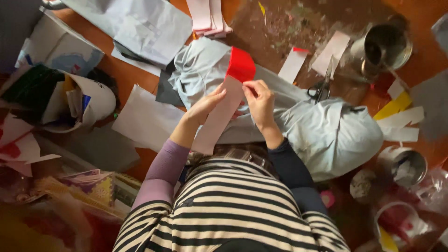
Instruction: Cutting and folding paper strips for decoration assembly.
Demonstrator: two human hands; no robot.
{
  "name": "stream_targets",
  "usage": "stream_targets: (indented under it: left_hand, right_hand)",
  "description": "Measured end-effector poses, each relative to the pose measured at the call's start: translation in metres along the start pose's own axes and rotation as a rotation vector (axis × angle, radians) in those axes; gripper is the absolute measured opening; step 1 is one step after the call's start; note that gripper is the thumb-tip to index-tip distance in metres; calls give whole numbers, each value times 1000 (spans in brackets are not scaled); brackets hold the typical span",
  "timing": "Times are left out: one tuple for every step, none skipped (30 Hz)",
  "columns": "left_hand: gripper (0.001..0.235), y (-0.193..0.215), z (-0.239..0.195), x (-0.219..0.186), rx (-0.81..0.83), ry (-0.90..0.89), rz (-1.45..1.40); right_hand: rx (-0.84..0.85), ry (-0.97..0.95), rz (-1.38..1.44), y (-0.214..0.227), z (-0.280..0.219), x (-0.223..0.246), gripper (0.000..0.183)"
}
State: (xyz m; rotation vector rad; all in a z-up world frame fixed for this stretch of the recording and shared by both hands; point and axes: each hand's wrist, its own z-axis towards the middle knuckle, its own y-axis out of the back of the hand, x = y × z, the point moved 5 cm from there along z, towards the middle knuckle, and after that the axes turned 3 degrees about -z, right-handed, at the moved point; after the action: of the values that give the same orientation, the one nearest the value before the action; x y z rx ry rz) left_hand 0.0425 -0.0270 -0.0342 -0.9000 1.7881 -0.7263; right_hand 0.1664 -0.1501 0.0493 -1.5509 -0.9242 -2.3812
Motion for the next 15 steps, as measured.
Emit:
stream_targets:
  left_hand:
    - [60,-2,-1,-1,2,10,2]
    - [60,-6,-3,-5,22,-31,10]
    - [61,-11,0,-16,51,-81,30]
    - [61,-12,3,-22,61,-80,44]
    - [61,-13,-1,-17,29,-23,16]
    - [60,-12,-5,-11,-3,34,-12]
    - [60,-12,-6,-12,-5,40,-14]
    - [61,-12,-8,-13,-2,27,-19]
    - [61,-12,-9,-14,0,14,-23]
    - [61,-12,-11,-14,-2,20,-24]
    - [61,-13,-12,-15,9,9,-3]
    - [61,-14,-13,-17,20,-2,18]
    - [61,-15,-13,-18,22,-2,22]
    - [61,-15,-13,-17,14,12,8]
    - [61,-15,-14,-17,6,27,-7]
  right_hand:
    - [-7,-7,-2,-1,-3,-1,7]
    - [4,-1,9,-2,-7,0,7]
    - [6,22,22,-4,-3,1,8]
    - [-10,30,23,-4,4,0,8]
    - [-2,27,25,-4,1,-1,8]
    - [6,23,27,-6,-2,-2,8]
    - [5,16,26,-7,-2,-3,8]
    - [13,13,32,-8,-1,-5,8]
    - [22,10,39,-10,-1,-6,8]
    - [21,4,40,-10,-2,-7,8]
    - [32,-13,64,-12,-2,-8,7]
    - [44,-30,88,-13,-1,-9,6]
    - [41,-27,89,-13,0,-10,6]
    - [46,-49,109,-14,1,-11,6]
    - [52,-74,129,-15,1,-12,5]
